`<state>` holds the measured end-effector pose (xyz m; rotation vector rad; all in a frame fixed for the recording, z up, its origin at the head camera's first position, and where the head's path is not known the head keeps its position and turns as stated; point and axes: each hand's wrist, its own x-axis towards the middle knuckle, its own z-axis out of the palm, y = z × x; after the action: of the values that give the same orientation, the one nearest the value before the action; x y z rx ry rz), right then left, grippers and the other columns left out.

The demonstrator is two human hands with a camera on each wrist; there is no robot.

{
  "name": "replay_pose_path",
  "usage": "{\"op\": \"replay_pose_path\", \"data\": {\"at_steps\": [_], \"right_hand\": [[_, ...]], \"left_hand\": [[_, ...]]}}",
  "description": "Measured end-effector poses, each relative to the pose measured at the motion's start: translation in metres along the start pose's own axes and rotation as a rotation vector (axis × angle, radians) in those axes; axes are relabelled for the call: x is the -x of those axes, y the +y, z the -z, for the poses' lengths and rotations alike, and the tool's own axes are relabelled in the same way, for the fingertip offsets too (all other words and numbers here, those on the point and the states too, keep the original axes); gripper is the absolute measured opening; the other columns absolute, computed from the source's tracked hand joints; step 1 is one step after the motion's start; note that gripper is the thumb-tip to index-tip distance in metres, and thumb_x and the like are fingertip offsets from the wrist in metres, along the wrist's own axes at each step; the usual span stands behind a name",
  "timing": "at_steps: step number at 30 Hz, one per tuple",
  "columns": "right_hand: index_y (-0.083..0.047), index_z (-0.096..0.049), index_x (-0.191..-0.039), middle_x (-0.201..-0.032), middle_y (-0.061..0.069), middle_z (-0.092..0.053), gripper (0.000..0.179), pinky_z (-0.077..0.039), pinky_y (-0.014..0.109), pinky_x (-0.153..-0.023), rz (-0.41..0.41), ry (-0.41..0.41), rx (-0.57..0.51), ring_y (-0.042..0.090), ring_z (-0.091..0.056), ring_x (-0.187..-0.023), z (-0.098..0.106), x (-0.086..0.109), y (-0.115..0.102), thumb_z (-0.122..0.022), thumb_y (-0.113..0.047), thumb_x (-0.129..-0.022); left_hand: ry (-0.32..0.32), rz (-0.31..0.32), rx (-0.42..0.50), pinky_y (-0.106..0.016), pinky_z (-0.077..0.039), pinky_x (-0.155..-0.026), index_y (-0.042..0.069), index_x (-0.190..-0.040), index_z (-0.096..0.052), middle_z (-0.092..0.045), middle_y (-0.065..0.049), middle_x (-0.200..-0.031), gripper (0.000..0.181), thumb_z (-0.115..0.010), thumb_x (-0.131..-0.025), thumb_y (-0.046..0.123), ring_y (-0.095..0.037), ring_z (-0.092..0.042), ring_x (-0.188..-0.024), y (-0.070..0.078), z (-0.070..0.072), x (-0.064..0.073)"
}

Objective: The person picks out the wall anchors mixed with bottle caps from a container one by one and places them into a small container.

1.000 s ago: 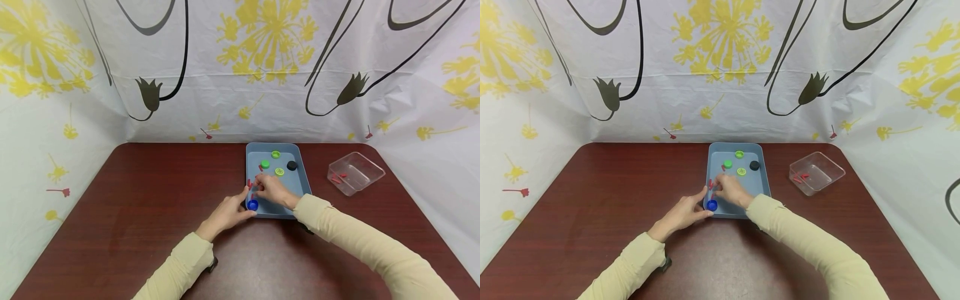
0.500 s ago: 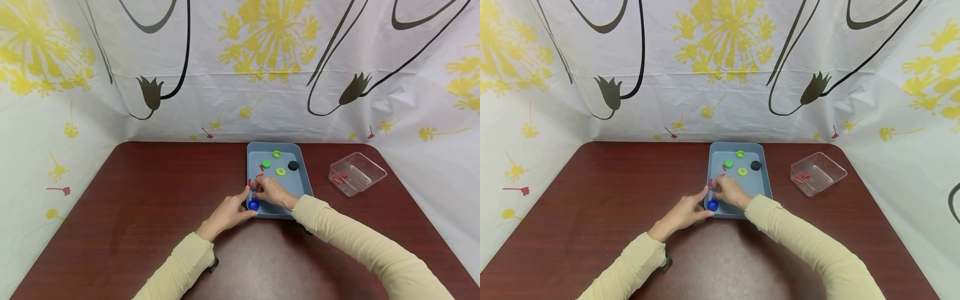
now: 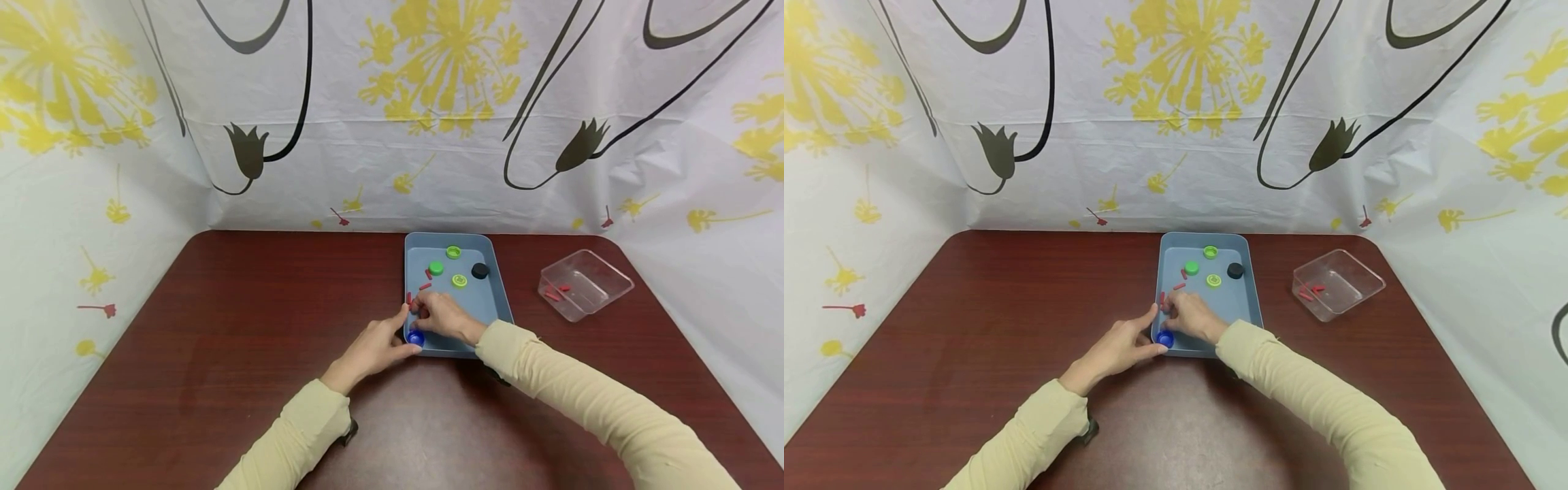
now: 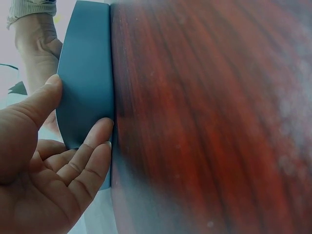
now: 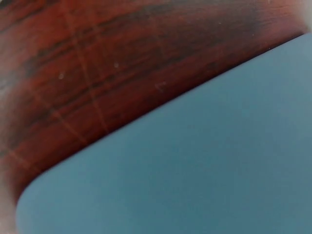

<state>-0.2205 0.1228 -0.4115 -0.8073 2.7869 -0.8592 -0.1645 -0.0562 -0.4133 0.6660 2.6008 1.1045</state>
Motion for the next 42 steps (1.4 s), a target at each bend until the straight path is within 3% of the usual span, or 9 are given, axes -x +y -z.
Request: {"op": "replay_pose_path", "data": {"at_steps": [10, 24, 42], "right_hand": [[0.0, -0.062, -0.087, -0.071, 0.004, -0.06, 0.024, -0.043, 0.022, -0.056, -0.011, 0.009, 0.011, 0.009, -0.052, -0.062, -0.001, 0.004, -0.001, -0.079, -0.014, -0.075], [-0.004, -0.055, -0.085, -0.07, 0.004, -0.058, 0.034, -0.04, 0.024, -0.052, -0.165, -0.01, 0.099, 0.012, -0.05, -0.058, -0.004, 0.008, -0.008, -0.078, -0.027, -0.077], [-0.004, -0.057, -0.086, -0.066, 0.003, -0.058, 0.03, -0.04, 0.023, -0.051, -0.191, -0.009, 0.178, 0.011, -0.051, -0.055, -0.007, 0.008, -0.011, -0.076, -0.026, -0.08]], "left_hand": [[0.002, -0.002, -0.007, -0.023, -0.046, -0.06, 0.003, -0.148, -0.024, -0.069, -0.006, -0.083, 0.08, -0.066, -0.088, 0.034, -0.006, -0.061, -0.067, 0.0, 0.0, 0.001], [-0.003, 0.01, 0.01, -0.026, -0.049, -0.067, 0.004, -0.149, -0.023, -0.071, -0.005, -0.085, 0.082, -0.066, -0.088, 0.037, -0.007, -0.065, -0.071, 0.0, 0.001, 0.0], [-0.001, 0.004, 0.01, -0.025, -0.049, -0.067, 0.004, -0.149, -0.023, -0.071, -0.005, -0.084, 0.081, -0.065, -0.088, 0.037, -0.007, -0.064, -0.07, 0.001, 0.001, 0.001]]}}
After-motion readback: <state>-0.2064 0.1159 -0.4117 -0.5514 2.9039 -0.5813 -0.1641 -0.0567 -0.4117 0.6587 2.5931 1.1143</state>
